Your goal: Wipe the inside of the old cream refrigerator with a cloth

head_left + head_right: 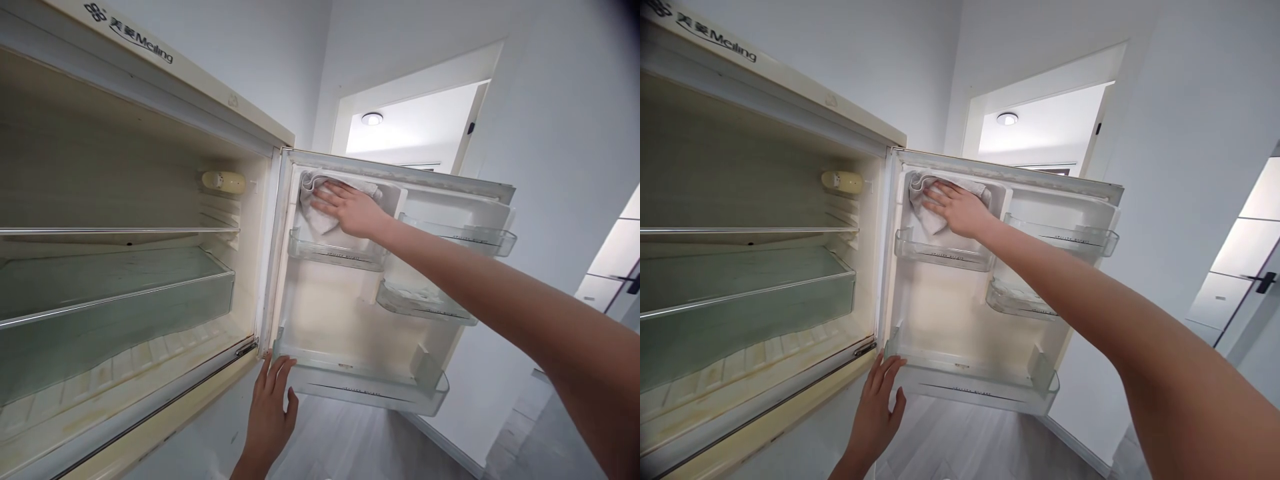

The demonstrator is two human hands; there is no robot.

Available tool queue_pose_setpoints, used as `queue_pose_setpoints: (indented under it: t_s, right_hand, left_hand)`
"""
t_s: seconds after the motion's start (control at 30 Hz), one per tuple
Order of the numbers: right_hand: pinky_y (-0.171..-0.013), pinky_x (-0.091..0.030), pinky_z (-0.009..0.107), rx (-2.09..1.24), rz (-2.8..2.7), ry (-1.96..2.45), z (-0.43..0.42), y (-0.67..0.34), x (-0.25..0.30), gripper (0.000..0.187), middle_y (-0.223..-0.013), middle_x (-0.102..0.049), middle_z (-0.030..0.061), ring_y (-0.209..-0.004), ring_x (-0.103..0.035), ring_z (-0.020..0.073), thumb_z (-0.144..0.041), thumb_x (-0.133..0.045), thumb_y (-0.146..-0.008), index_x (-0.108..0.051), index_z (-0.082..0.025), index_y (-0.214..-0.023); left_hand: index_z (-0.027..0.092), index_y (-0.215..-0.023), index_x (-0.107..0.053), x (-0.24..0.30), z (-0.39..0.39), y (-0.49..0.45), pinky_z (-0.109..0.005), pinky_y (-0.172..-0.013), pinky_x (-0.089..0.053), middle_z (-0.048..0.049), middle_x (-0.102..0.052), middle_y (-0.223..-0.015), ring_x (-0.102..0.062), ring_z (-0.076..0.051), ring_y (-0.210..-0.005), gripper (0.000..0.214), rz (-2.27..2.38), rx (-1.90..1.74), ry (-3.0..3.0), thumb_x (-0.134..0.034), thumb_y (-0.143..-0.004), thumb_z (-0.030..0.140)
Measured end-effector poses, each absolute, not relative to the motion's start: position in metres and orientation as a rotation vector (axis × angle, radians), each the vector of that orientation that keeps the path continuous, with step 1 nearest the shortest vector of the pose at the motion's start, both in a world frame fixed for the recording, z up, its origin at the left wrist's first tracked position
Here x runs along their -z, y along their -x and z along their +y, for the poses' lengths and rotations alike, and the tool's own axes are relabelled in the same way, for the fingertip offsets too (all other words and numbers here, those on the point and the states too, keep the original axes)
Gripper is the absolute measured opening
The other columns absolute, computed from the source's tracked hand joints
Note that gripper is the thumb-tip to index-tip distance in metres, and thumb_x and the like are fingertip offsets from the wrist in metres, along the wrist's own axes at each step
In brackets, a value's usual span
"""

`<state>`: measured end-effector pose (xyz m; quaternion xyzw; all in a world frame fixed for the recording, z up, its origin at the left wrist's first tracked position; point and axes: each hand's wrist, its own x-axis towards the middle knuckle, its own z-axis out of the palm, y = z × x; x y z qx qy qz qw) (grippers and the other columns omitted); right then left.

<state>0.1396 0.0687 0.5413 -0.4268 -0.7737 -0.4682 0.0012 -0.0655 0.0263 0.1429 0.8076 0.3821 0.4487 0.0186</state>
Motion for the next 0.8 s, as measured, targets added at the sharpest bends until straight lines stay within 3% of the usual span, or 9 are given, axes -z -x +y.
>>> queue_pose_setpoints:
  t_s: [0.23, 0.43, 0.53, 0.67, 0.8]
  right_hand:
    - [-0.109, -0.031, 0.044, 1.56, -2.333, 1.756, 0.031, -0.137, -0.549, 0.051, -0.151, -0.031, 0.0058, -0.139, -0.029, 0.0278, -0.01, -0.036, -0.088, -0.046, -0.015, -0.139]
    - [-0.103, -0.038, 0.049, 1.482, -2.049, 2.131, 0.007, -0.134, -0.541, 0.05, -0.151, -0.032, 0.0093, -0.137, -0.032, 0.0314, -0.013, -0.036, -0.088, -0.048, -0.014, -0.137]
    - [-0.099, -0.041, 0.053, 1.425, -2.041, 2.108, 0.013, -0.137, -0.536, 0.052, -0.151, -0.031, 0.0098, -0.137, -0.03, 0.0347, -0.015, -0.037, -0.087, -0.045, -0.015, -0.139]
    - [-0.097, -0.046, 0.048, 1.293, -2.207, 1.922, 0.033, -0.139, -0.531, 0.062, -0.155, -0.021, 0.0051, -0.14, -0.024, 0.0325, -0.021, -0.044, -0.086, -0.031, -0.022, -0.147]
    - [-0.106, -0.039, 0.046, 1.146, -2.367, 1.792, 0.053, -0.124, -0.536, 0.067, -0.157, -0.015, 0.0018, -0.143, -0.015, 0.0303, -0.022, -0.049, -0.085, -0.028, -0.025, -0.148]
  left_hand:
    - [0.028, -0.131, -0.039, -0.14, 0.029, 0.065, -0.049, -0.102, -0.049, -0.0025, -0.053, -0.135, -0.022, -0.025, -0.143, 0.048, 1.178, -1.435, -2.509, -0.043, -0.085, 0.016]
    - [0.028, -0.132, -0.038, -0.141, 0.028, 0.064, -0.049, -0.101, -0.05, -0.0032, -0.052, -0.135, -0.019, -0.025, -0.144, 0.048, 1.167, -1.451, -2.494, -0.043, -0.085, 0.017]
    - [0.028, -0.131, -0.038, -0.142, 0.027, 0.064, -0.049, -0.101, -0.05, -0.0029, -0.052, -0.135, -0.017, -0.024, -0.145, 0.048, 1.167, -1.448, -2.495, -0.043, -0.085, 0.017]
    - [0.029, -0.131, -0.039, -0.141, 0.028, 0.064, -0.048, -0.101, -0.05, -0.0025, -0.053, -0.134, -0.019, -0.022, -0.144, 0.047, 1.159, -1.455, -2.493, -0.043, -0.085, 0.017]
    - [0.028, -0.13, -0.04, -0.139, 0.029, 0.063, -0.048, -0.101, -0.05, -0.0033, -0.054, -0.133, -0.021, -0.023, -0.144, 0.047, 1.162, -1.485, -2.478, -0.044, -0.084, 0.017]
